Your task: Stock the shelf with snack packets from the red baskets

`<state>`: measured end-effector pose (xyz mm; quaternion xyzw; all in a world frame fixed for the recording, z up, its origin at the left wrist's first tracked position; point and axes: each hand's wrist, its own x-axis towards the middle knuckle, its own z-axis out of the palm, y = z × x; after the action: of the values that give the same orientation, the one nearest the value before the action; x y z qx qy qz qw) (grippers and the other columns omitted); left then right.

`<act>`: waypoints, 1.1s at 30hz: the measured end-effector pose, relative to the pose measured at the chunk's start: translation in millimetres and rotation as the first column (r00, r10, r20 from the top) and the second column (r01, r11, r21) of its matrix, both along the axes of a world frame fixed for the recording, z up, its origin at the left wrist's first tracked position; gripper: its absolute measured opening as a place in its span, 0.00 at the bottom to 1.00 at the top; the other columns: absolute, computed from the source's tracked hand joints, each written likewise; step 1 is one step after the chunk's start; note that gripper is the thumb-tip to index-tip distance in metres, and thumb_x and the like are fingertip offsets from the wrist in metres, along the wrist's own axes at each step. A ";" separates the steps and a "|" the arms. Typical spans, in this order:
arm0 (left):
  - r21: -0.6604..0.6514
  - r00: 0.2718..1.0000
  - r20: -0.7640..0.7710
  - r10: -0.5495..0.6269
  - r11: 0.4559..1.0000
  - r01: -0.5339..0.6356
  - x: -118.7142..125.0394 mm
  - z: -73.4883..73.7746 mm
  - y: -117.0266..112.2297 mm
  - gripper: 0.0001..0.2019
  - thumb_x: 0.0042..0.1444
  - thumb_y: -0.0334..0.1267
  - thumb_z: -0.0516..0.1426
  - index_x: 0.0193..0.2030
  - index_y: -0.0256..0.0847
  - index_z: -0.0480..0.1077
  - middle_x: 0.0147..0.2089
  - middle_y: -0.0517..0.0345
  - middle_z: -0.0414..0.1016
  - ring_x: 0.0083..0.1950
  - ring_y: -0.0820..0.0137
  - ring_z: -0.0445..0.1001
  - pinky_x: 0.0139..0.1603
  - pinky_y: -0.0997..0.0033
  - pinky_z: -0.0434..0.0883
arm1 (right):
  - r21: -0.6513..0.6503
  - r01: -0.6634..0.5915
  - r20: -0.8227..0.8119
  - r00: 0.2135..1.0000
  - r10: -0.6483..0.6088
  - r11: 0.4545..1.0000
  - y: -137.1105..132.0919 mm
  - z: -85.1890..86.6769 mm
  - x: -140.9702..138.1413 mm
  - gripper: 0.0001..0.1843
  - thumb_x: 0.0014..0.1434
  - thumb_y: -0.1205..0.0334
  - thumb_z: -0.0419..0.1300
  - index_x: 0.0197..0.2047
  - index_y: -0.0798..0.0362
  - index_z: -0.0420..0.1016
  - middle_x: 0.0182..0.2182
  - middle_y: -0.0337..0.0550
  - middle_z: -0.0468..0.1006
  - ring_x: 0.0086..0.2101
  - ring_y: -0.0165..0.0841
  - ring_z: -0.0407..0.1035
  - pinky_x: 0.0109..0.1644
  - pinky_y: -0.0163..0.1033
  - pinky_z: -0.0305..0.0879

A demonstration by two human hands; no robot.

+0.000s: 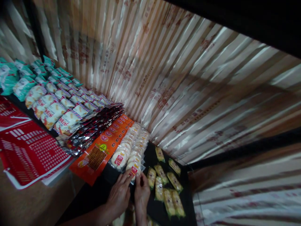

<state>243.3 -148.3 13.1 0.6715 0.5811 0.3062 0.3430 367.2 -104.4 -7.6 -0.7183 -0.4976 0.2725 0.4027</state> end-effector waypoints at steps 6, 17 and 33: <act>0.038 1.000 -0.008 -0.027 0.999 0.027 -6.1 -0.9 4.6 0.34 0.47 0.22 0.45 0.65 0.39 0.53 0.67 0.54 0.52 0.65 0.60 0.55 0.64 0.56 0.58 | 0.016 0.041 -0.004 0.999 -0.041 0.999 0.1 -6.2 -4.2 0.27 0.47 0.42 0.58 0.41 0.55 0.76 0.41 0.51 0.78 0.42 0.42 0.71 0.49 0.43 0.63; 0.107 0.998 -0.063 0.008 0.994 -0.001 -1.8 -17.8 6.6 0.29 0.50 0.22 0.44 0.61 0.34 0.60 0.65 0.51 0.57 0.64 0.62 0.58 0.63 0.59 0.60 | 0.060 0.037 0.040 0.998 -0.039 0.997 -1.9 1.7 -18.2 0.24 0.50 0.46 0.56 0.44 0.55 0.71 0.37 0.48 0.77 0.37 0.38 0.72 0.43 0.39 0.66; 0.253 0.974 -0.198 0.110 0.966 -0.057 15.2 -16.2 8.6 0.26 0.51 0.27 0.46 0.59 0.33 0.62 0.64 0.48 0.59 0.57 0.60 0.64 0.56 0.61 0.65 | 0.149 -0.080 0.043 0.996 0.075 0.986 0.6 -11.4 -12.8 0.24 0.54 0.55 0.52 0.51 0.58 0.69 0.43 0.52 0.75 0.40 0.37 0.70 0.47 0.41 0.65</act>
<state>258.5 -139.7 -3.0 0.7121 0.5996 0.3174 0.1808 354.4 -103.9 -19.0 -0.6710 -0.5517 0.2362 0.4355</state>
